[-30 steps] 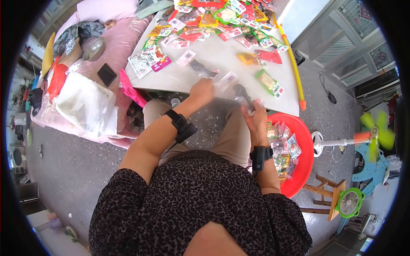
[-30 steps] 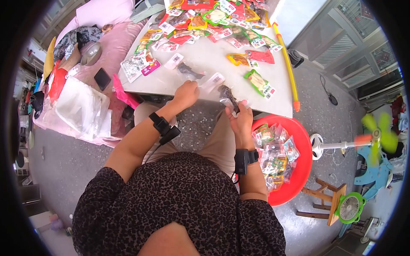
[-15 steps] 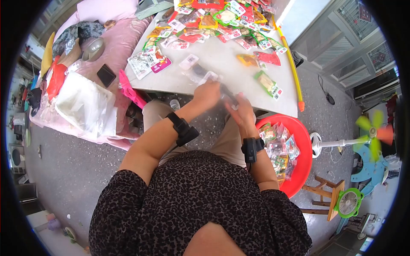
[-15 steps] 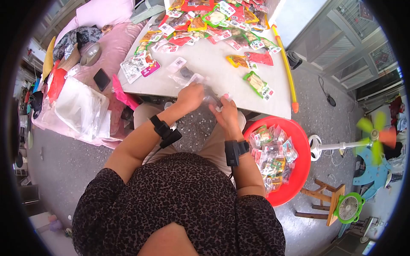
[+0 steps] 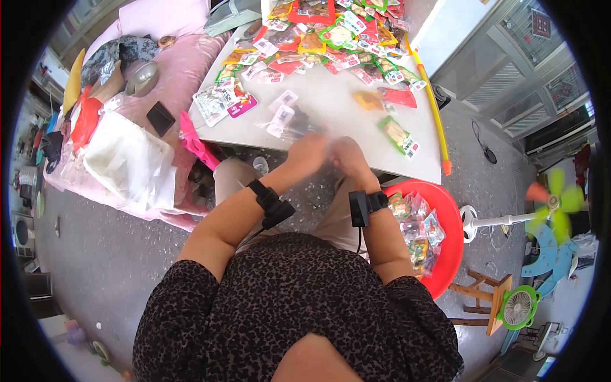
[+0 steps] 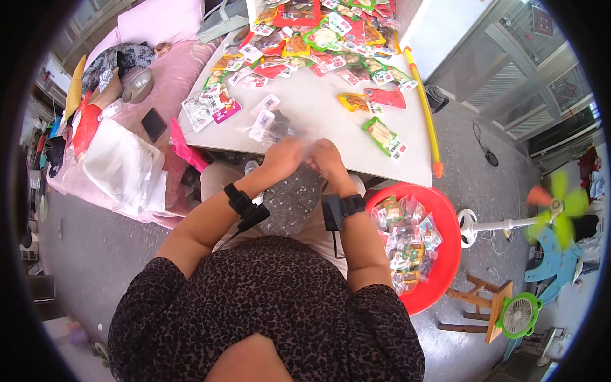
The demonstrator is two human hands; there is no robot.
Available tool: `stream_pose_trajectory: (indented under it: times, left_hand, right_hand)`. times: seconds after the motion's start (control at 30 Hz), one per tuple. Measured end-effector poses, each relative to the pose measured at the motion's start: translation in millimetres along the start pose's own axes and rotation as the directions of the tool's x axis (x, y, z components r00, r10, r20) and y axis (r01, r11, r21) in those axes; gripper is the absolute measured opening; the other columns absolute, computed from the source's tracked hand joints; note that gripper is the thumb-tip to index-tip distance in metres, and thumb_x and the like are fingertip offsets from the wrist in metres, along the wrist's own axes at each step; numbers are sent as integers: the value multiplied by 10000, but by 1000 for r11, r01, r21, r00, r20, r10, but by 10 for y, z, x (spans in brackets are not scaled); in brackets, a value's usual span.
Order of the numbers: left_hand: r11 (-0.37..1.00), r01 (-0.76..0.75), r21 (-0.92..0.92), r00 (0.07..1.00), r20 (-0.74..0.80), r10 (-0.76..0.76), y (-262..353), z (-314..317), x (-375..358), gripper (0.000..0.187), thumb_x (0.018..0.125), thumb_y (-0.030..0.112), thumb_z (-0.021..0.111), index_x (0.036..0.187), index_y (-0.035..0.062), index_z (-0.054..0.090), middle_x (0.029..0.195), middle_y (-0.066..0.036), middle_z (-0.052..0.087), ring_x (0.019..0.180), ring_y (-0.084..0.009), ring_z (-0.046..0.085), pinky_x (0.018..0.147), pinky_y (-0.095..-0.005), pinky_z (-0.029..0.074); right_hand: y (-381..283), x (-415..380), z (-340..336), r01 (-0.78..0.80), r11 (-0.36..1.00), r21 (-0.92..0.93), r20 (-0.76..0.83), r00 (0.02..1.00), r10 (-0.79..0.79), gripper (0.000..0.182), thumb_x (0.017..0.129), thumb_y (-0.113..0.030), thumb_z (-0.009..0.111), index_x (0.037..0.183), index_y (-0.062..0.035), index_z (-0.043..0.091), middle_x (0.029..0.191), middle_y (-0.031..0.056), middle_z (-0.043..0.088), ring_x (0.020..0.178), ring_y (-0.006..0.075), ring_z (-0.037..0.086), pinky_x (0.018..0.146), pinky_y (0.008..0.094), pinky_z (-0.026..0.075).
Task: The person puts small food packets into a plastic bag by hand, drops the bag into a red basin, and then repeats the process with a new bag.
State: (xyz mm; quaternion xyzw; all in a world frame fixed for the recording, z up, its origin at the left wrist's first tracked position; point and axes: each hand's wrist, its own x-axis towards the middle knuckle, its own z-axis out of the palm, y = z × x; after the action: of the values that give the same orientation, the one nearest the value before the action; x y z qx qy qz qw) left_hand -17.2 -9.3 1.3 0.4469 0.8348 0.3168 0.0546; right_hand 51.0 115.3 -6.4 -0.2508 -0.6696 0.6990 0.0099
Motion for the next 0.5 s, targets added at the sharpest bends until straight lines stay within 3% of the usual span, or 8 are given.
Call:
stream_pose_trajectory:
  times: [0.07,0.13,0.2,0.27,0.4,0.5]
  left_hand:
    - [998,-57,-6,995,-84,56,-53,92,13,141,745,145,420,813,53,503,801,-157,520,784,-325,503,650,-415,412]
    - [997,-71,9,995,-75,71,-78,82,22,139,748,155,424,802,50,497,785,-157,517,775,-325,502,640,-416,409]
    - [995,-97,-1,989,-110,96,-125,96,22,137,742,169,444,788,48,491,767,-155,514,759,-325,501,626,-412,406]
    - [990,-138,-31,973,-190,130,-192,124,25,146,728,187,480,771,48,485,746,-150,511,735,-323,501,606,-404,404]
    - [969,-231,83,942,-231,244,-284,49,11,288,663,266,574,859,66,510,860,-125,497,850,-304,469,711,-405,365]
    - [934,-297,199,915,-220,338,-384,39,-2,461,619,344,613,985,85,504,1000,-118,457,984,-296,407,817,-424,301]
  right_hand:
    - [270,292,-27,306,945,-114,115,949,-293,117,753,-134,483,794,-28,512,609,35,508,455,92,463,380,197,364]
    - [227,361,33,350,933,-81,167,928,-333,102,748,-118,474,794,-35,514,625,34,512,480,95,475,388,199,366]
    - [142,383,88,131,988,81,158,977,-142,90,739,-97,466,788,-41,516,643,35,517,507,101,489,395,201,366]
    - [107,353,42,88,991,98,204,973,-106,93,726,-100,473,784,-44,518,657,33,518,530,104,496,402,202,365]
    - [-57,358,-271,-39,999,-7,135,990,40,109,708,-131,499,772,-46,525,653,27,520,523,106,499,408,202,361]
    - [-268,463,-604,144,974,-175,8,989,-145,133,693,-155,518,757,-39,523,646,27,533,507,105,502,412,213,362]
